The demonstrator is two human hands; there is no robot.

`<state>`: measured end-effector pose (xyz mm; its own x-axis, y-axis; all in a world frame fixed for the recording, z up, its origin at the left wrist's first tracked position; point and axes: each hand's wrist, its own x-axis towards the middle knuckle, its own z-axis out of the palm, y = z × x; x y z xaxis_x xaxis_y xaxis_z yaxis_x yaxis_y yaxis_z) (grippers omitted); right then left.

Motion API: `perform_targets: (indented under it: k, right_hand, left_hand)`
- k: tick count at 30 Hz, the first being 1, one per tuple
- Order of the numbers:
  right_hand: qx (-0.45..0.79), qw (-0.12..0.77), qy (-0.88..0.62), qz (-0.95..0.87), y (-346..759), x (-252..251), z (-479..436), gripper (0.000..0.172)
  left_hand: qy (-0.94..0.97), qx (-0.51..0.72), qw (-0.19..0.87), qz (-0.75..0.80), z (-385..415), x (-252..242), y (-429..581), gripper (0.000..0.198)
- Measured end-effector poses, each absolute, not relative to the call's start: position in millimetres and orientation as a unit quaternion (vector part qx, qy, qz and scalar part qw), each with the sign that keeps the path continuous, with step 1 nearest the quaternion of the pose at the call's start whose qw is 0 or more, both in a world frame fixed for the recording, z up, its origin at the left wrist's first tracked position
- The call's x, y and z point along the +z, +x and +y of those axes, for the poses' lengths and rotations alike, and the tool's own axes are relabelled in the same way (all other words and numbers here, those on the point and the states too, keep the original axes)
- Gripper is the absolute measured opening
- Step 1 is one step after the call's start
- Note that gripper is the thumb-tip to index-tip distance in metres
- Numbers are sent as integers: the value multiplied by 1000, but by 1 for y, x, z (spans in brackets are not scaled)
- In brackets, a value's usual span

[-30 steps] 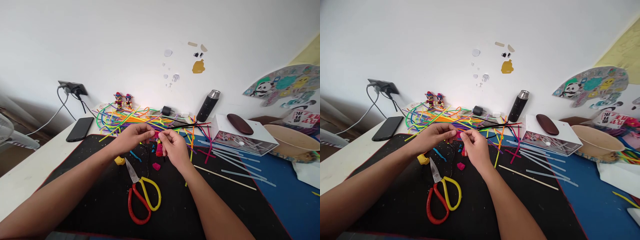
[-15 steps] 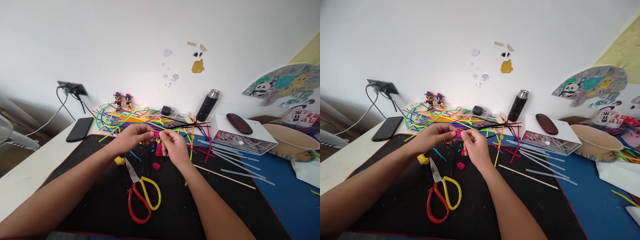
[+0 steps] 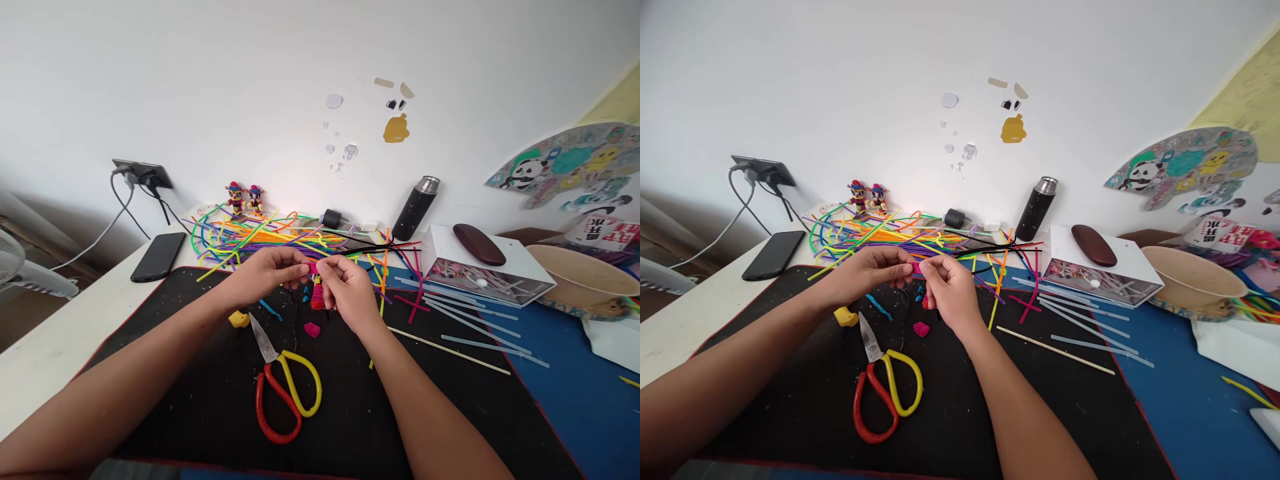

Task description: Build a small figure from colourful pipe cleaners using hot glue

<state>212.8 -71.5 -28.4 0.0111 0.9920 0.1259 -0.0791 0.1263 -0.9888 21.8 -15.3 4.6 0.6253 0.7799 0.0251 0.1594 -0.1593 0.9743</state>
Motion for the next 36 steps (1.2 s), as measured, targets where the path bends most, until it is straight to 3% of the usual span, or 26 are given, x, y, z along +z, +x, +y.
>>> perform_targets:
  k: [36]
  right_hand:
    - [553, 546, -417, -472, 211, -31, -70, 41]
  left_hand:
    - [672, 303, 595, 319, -14, 2, 22, 42]
